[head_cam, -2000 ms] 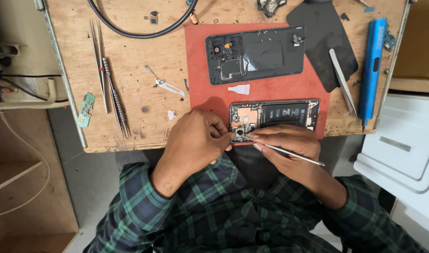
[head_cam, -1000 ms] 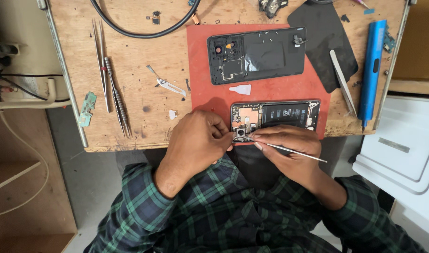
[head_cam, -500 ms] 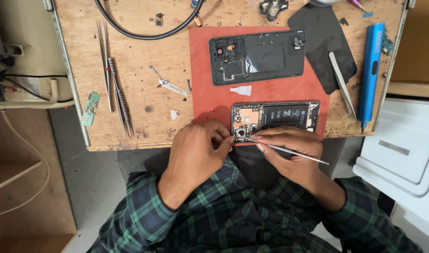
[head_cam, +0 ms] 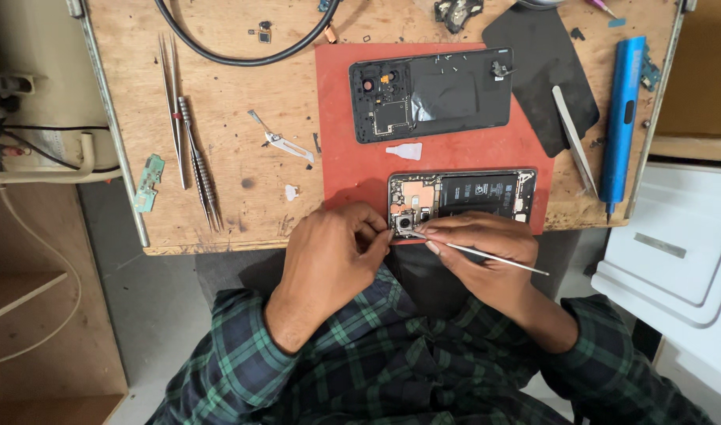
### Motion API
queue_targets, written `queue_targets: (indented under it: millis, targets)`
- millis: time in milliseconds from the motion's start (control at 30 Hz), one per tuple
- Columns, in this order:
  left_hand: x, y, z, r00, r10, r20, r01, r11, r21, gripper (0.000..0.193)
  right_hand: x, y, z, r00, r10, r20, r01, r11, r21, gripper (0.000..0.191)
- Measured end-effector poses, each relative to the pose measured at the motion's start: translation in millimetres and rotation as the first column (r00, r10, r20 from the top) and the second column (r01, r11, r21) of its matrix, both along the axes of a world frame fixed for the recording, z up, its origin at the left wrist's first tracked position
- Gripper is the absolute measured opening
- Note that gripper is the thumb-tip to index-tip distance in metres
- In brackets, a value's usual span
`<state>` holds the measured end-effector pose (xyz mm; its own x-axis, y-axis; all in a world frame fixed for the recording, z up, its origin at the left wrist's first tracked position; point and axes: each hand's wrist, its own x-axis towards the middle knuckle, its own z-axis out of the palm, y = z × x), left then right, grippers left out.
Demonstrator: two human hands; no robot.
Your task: The person uses tweezers to carefully manipulate and position small internal components within a disassembled smartphone. They repeatedly adjust the placement of a tiny part near the camera module area on the phone's internal frame.
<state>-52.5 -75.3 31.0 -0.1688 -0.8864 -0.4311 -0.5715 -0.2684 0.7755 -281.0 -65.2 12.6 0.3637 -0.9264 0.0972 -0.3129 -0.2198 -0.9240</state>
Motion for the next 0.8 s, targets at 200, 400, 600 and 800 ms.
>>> queue_targets:
  millis: [200,400,600,800]
  targets:
    - [-3.0,17.7,10.5,0.989,0.047,-0.141,-0.075,0.976,-0.206,0.015,-3.5,4.7,9.6,1.000,0.000,0.012,-0.001,0.999,0.050,0.018]
    - [-6.2,30.7,14.8,0.942,0.123,-0.313,-0.212,0.940,-0.269,0.015,-6.2,8.7,26.0,0.998,0.060,-0.016,-0.060,0.998,0.011,0.018]
    - [-7.1,36.4,12.7,0.897,0.240,-0.371,-0.269,0.963,-0.028,0.011,-8.3,8.6,29.4,0.997,0.074,0.038,-0.074,0.997,0.014,0.020]
    - [-6.7,41.3,13.9,0.842,0.243,-0.482,-0.285,0.958,-0.015,0.012,-11.7,10.2,31.4,0.996,0.056,0.076,-0.056,0.998,-0.002,0.022]
